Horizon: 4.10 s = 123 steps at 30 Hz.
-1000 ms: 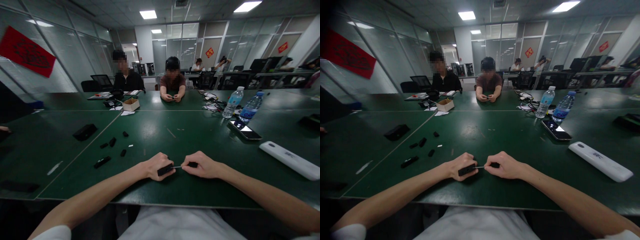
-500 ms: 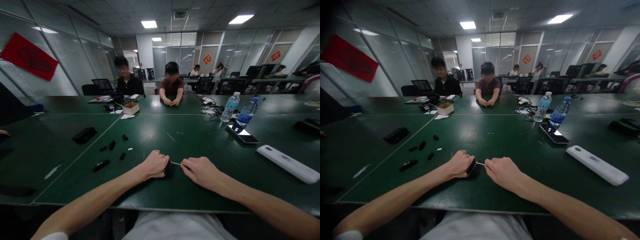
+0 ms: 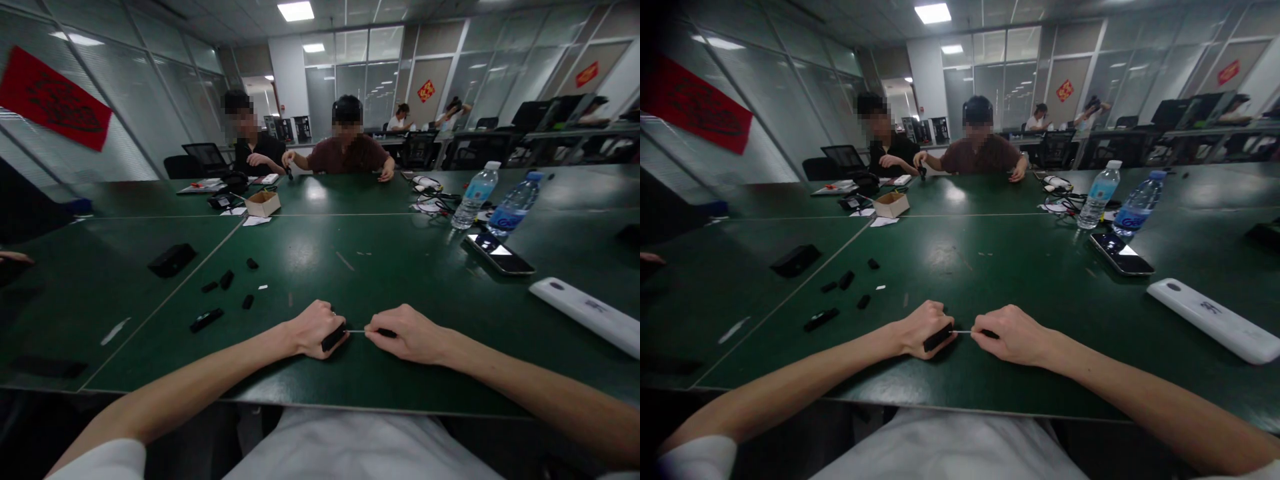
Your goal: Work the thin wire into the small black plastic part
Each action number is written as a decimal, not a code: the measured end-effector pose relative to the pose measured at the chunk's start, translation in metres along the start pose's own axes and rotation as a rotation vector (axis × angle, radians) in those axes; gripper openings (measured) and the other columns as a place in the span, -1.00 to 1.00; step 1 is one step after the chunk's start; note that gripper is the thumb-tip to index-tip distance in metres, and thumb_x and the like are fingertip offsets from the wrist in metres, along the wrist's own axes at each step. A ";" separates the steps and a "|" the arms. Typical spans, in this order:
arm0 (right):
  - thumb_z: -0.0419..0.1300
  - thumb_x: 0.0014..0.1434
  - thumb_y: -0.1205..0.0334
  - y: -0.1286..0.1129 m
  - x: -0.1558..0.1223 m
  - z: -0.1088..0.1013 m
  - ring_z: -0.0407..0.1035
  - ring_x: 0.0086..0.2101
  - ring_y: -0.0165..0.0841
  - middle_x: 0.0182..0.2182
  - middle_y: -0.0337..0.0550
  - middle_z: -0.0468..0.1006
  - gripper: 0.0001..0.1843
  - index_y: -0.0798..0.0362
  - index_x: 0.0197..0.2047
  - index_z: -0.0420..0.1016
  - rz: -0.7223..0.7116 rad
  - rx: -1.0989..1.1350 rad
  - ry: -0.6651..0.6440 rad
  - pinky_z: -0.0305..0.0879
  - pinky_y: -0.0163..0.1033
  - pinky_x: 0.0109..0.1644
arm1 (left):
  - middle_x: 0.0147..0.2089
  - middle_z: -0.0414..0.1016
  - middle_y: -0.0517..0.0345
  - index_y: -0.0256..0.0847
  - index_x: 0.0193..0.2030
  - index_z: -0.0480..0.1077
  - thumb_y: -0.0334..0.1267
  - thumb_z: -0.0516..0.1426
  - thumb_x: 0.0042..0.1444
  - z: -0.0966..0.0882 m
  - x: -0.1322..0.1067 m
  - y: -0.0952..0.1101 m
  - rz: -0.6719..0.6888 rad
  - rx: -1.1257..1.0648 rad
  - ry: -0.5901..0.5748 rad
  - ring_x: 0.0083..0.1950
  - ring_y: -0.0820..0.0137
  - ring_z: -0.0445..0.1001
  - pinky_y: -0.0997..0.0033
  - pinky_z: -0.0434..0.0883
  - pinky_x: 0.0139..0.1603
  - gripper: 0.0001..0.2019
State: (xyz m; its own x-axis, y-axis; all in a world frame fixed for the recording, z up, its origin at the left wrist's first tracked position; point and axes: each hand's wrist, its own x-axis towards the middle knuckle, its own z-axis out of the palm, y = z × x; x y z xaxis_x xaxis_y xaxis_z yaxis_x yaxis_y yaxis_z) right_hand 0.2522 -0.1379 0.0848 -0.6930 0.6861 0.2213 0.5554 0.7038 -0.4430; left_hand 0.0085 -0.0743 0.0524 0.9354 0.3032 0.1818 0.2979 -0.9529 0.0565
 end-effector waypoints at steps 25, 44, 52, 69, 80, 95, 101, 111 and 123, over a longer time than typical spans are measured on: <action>0.10 0.28 0.16 0.009 0.005 -0.002 0.37 -0.41 -0.40 -0.38 -0.19 0.51 -0.81 0.08 -0.22 0.46 0.082 0.206 0.290 0.27 -0.32 -0.30 | -0.53 0.42 0.16 -0.19 -0.34 0.27 -0.14 -0.07 0.29 -0.016 0.005 0.002 -0.094 -0.033 0.176 -0.51 0.40 0.43 0.43 0.30 -0.42 -0.75; 0.36 0.01 0.03 -0.026 0.025 0.033 0.30 -0.49 -0.41 -0.48 -0.38 0.35 -0.39 -0.01 0.05 0.20 0.368 0.290 0.357 0.19 -0.32 -0.40 | -0.31 0.54 0.08 -0.18 -0.13 0.31 -0.19 0.15 0.06 -0.010 0.017 0.016 -0.422 -0.166 0.127 -0.32 0.20 0.54 0.41 0.31 -0.38 -0.76; 0.30 0.09 0.11 -0.024 0.021 0.031 0.31 -0.48 -0.40 -0.50 -0.40 0.34 -0.47 -0.01 0.06 0.17 0.356 0.342 0.351 0.21 -0.31 -0.35 | -0.38 0.50 0.13 -0.17 -0.17 0.25 -0.27 0.09 0.11 -0.008 0.016 0.017 -0.442 -0.287 0.203 -0.40 0.28 0.51 0.46 0.22 -0.45 -0.84; 0.29 0.11 0.12 -0.010 0.023 0.035 0.27 -0.46 -0.42 -0.52 -0.41 0.31 -0.57 0.00 0.00 0.25 0.344 0.462 0.393 0.19 -0.31 -0.32 | -0.39 0.46 0.15 -0.16 -0.10 0.21 -0.27 0.14 0.03 -0.014 0.016 0.018 -0.462 -0.378 0.175 -0.39 0.27 0.49 0.46 0.20 -0.46 -0.71; 0.18 0.21 0.01 -0.006 0.027 0.026 0.18 -0.61 -0.49 -0.54 -0.36 0.32 -0.73 0.04 -0.19 0.38 0.426 0.635 0.330 0.07 -0.38 -0.55 | -0.42 0.39 0.23 -0.24 -0.12 0.23 -0.19 0.09 0.14 -0.023 0.014 0.015 -0.459 -0.727 0.173 -0.45 0.44 0.37 0.50 0.22 -0.49 -0.77; 0.20 0.18 -0.06 0.000 0.025 0.027 0.09 -0.70 -0.54 -0.62 -0.42 0.22 -0.64 0.04 -0.15 0.33 0.442 0.804 0.306 -0.02 -0.44 -0.68 | -0.39 0.38 0.24 -0.26 -0.14 0.28 -0.09 0.12 0.17 -0.015 0.016 0.008 -0.441 -0.764 0.207 -0.43 0.47 0.32 0.50 0.22 -0.45 -0.72; 0.20 0.17 -0.08 -0.001 0.025 0.025 0.10 -0.69 -0.54 -0.58 -0.40 0.24 -0.63 0.04 -0.15 0.34 0.445 0.818 0.294 -0.01 -0.44 -0.67 | -0.38 0.39 0.22 -0.27 -0.16 0.31 -0.09 0.11 0.19 -0.015 0.016 0.008 -0.431 -0.763 0.226 -0.42 0.48 0.32 0.51 0.24 -0.43 -0.74; 0.23 0.15 0.00 -0.004 0.024 0.020 0.16 -0.64 -0.51 -0.58 -0.38 0.30 -0.69 0.05 -0.18 0.39 0.436 0.684 0.291 0.05 -0.40 -0.60 | -0.37 0.42 0.20 -0.26 -0.14 0.32 -0.10 0.12 0.16 -0.013 0.016 0.008 -0.424 -0.708 0.213 -0.42 0.47 0.34 0.51 0.24 -0.43 -0.73; 0.14 0.20 0.00 0.007 0.026 0.028 0.00 -0.76 -0.52 -0.74 -0.52 0.11 -0.70 0.04 -0.15 0.28 0.502 0.899 0.358 -0.02 -0.42 -0.68 | -0.51 0.35 0.27 -0.28 -0.07 0.37 -0.06 -0.02 0.27 -0.024 0.014 0.011 -0.418 -0.847 0.175 -0.52 0.50 0.31 0.55 0.23 -0.48 -0.67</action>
State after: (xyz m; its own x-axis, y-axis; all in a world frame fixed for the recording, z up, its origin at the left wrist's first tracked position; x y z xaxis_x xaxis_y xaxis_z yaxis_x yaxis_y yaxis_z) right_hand 0.2255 -0.1202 0.0629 -0.2261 0.9740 0.0137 0.0978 0.0367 -0.9945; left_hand 0.0200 -0.0807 0.0787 0.7226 0.6796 0.1260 0.3006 -0.4732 0.8281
